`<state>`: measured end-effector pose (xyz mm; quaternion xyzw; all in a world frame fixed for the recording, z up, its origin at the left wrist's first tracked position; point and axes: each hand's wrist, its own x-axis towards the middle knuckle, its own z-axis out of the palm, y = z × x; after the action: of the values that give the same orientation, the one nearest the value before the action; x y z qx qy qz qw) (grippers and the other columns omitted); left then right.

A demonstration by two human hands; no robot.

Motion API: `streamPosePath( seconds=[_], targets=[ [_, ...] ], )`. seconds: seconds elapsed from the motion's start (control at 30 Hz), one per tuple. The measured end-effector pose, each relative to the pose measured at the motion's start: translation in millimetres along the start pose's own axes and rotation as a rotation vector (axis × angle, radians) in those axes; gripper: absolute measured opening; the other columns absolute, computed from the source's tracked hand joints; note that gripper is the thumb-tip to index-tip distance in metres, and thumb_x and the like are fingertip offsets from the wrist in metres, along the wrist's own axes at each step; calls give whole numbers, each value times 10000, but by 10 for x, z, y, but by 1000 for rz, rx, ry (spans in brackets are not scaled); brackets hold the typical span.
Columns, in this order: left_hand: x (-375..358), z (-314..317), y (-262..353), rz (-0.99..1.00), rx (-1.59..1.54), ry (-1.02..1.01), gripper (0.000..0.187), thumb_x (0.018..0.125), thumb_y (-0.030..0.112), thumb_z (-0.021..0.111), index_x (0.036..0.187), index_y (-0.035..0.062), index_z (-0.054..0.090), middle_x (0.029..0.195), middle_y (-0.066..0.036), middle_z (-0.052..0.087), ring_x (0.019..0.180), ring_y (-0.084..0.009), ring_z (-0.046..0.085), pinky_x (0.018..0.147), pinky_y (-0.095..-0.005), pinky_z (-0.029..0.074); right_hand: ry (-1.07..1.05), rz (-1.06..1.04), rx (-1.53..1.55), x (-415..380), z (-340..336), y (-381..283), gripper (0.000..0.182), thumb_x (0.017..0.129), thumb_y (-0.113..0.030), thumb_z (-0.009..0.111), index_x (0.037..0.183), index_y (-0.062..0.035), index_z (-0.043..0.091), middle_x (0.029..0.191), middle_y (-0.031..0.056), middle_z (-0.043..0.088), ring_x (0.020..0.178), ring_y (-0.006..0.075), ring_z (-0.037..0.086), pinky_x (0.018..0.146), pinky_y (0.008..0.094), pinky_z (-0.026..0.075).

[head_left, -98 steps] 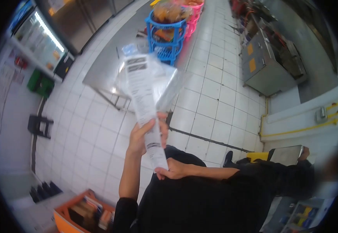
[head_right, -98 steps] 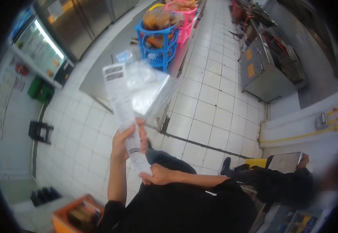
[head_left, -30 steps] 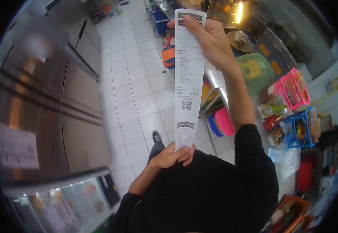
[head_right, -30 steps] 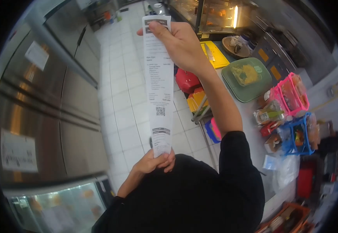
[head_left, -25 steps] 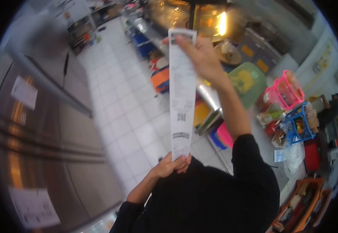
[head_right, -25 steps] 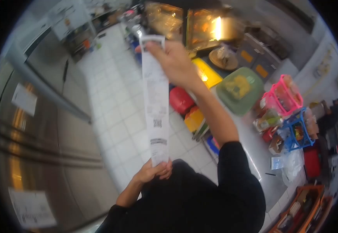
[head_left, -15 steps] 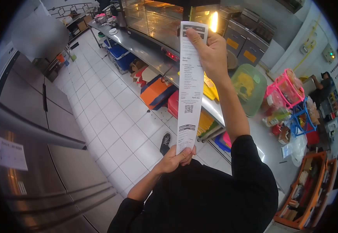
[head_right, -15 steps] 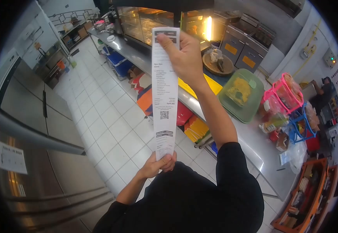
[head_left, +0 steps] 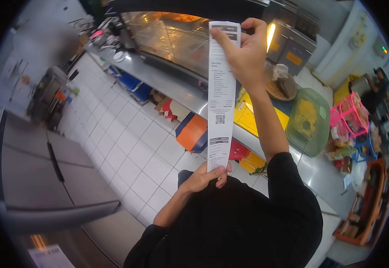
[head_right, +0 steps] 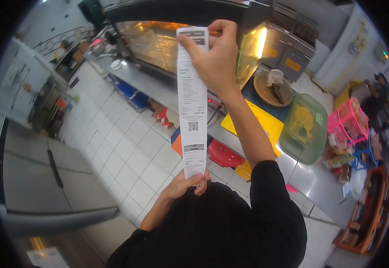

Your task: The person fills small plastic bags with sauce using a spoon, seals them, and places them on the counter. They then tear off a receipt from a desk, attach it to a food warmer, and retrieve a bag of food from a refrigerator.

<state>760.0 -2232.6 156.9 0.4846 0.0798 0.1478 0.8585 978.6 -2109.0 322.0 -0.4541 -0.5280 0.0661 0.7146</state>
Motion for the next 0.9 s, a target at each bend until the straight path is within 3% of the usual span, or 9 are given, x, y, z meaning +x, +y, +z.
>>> streamPosePath(
  seconds=[0.4, 0.47, 0.5, 0.57, 0.63, 0.7, 0.77, 0.83, 0.9],
  targets=[
    [640, -2028, 884, -282, 135, -475, 271, 1073, 260, 430, 1159, 31, 549, 853, -52, 623, 827, -138, 611, 832, -298, 468, 288, -135, -322, 701, 464, 838, 275, 951, -136, 643, 912, -55, 383, 637, 80, 644, 557, 76, 604, 476, 230, 426],
    [781, -2349, 1177, -286, 432, -620, 327, 1074, 253, 424, 1246, -3, 533, 1037, -102, 652, 1010, -181, 622, 954, -317, 465, 343, -132, -250, 851, 552, 876, 229, 971, -99, 607, 935, -58, 385, 673, 66, 643, 584, 41, 573, 493, 212, 419],
    [863, -2433, 1456, -236, 574, -654, 418, 1050, 274, 476, 1349, -17, 482, 1251, -167, 603, 1205, -253, 560, 1060, -363, 418, 337, -114, -174, 894, 636, 795, 201, 980, -65, 586, 961, -64, 386, 696, 52, 645, 584, 28, 544, 495, 196, 399],
    [1108, -2639, 1960, 151, 922, -643, 509, 1009, 291, 545, 1398, -19, 437, 1342, -213, 542, 1293, -308, 497, 1096, -418, 382, 352, -107, -218, 1018, 588, 887, 211, 976, -64, 602, 979, -71, 391, 693, 47, 639, 590, 21, 530, 497, 181, 380],
    [1405, -2758, 2376, 336, 1209, -364, 563, 960, 309, 605, 1382, -28, 447, 1342, -236, 536, 1303, -363, 480, 1102, -461, 360, 350, -89, -213, 1062, 611, 907, 212, 973, -62, 609, 979, -68, 398, 687, 37, 634, 596, 21, 528, 500, 180, 378],
    [1718, -2452, 2910, 718, 1210, -170, 530, 923, 289, 631, 1318, -39, 502, 1315, -233, 546, 1272, -381, 488, 1083, -486, 360, 422, -72, -260, 1120, 621, 959, 175, 958, -46, 634, 970, -48, 460, 715, 17, 626, 615, 21, 523, 522, 180, 384],
    [2236, -2239, 3119, 1135, 1142, -178, 474, 889, 179, 631, 1318, 12, 521, 1349, -205, 531, 1260, -383, 494, 1080, -454, 365, 508, -147, -441, 1181, 505, 1157, 123, 932, -11, 655, 969, -34, 540, 803, 22, 626, 685, 40, 536, 578, 183, 405],
    [2655, -1966, 3169, 1324, 1143, -31, 366, 870, 220, 628, 1196, 57, 594, 1257, -135, 582, 1214, -312, 509, 988, -471, 382, 535, -354, -531, 1298, 407, 1286, 113, 911, 7, 670, 974, -38, 587, 895, 41, 620, 766, 60, 547, 657, 187, 432],
    [3048, -1869, 3161, 1429, 1381, 81, 233, 840, 270, 593, 981, 107, 683, 1150, -67, 622, 1146, -241, 521, 909, -475, 366, 515, -187, -433, 1307, 241, 1333, 177, 917, 22, 634, 1075, -23, 568, 1012, 96, 642, 912, 133, 616, 794, 248, 507]
  ],
)
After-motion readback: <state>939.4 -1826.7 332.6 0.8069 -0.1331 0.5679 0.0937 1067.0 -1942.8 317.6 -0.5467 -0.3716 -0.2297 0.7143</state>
